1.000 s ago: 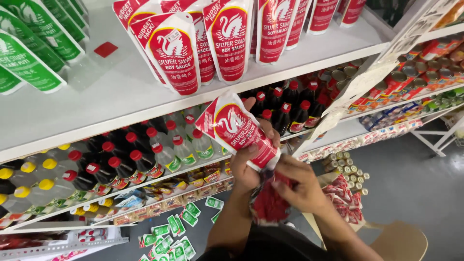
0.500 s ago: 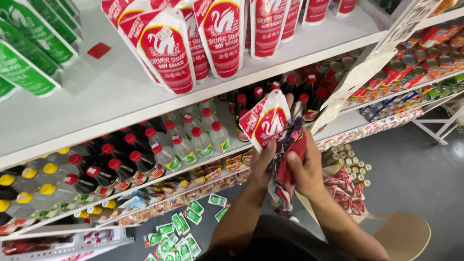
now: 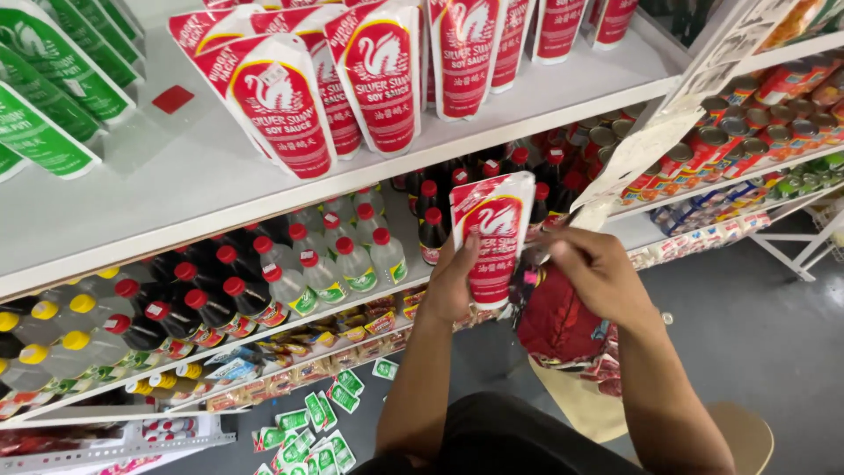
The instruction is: Wiping and organizing individual condiment pouches in a grocery store aisle.
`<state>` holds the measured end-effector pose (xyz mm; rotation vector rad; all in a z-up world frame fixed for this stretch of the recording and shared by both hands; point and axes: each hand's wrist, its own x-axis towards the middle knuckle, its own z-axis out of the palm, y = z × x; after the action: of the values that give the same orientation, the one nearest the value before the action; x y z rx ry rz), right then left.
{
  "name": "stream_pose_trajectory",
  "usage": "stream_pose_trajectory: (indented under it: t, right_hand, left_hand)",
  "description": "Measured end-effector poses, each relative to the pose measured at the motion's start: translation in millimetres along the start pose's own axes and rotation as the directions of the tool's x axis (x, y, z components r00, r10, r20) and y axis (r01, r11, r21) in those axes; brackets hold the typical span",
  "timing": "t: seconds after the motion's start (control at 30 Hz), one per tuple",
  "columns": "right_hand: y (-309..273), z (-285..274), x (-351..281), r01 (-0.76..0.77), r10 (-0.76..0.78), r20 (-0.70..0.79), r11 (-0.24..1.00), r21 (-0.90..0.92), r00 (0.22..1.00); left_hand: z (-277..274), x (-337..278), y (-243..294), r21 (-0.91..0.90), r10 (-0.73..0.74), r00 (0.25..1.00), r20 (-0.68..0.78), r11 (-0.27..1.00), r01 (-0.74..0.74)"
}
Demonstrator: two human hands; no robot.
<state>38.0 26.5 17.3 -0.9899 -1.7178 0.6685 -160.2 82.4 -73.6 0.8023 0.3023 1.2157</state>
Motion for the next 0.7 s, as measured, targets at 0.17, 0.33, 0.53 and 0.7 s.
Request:
stream_pose_trajectory:
  t: [0.17, 0.33, 0.53, 0.7]
  right_hand:
    - [-27.3, -3.3, 18.5, -0.115, 0.089, 0.227, 0.988, 0.102, 0.970]
    - [-26.7, -39.7, 41.6, 0.000, 0.013, 0.075, 0.986, -0.168, 0.997]
    - [-54.3, -92.9, 109.9, 0.194, -0.191, 0.036, 0.970, -0.147, 0.981]
    - [-49.9, -111.6, 170.8, 0.272, -0.259, 0.088, 0.873, -0.405, 0.962]
  left_hand:
    - [72.9, 1.5, 41.8, 0.285, 0.037, 0.999, 0.015, 0.958, -0.040]
    - [82.8, 34.7, 66.0, 0.763, 0.377, 0.888, 0.264, 0.481, -0.431]
    - [131.7, 74.2, 90.7, 0.824, 0.518, 0.791, 0.327, 0.253, -0.507]
    - [143.8, 136.4, 92.5, 0.835, 0.700, 0.636, 0.326, 0.102, -0.541]
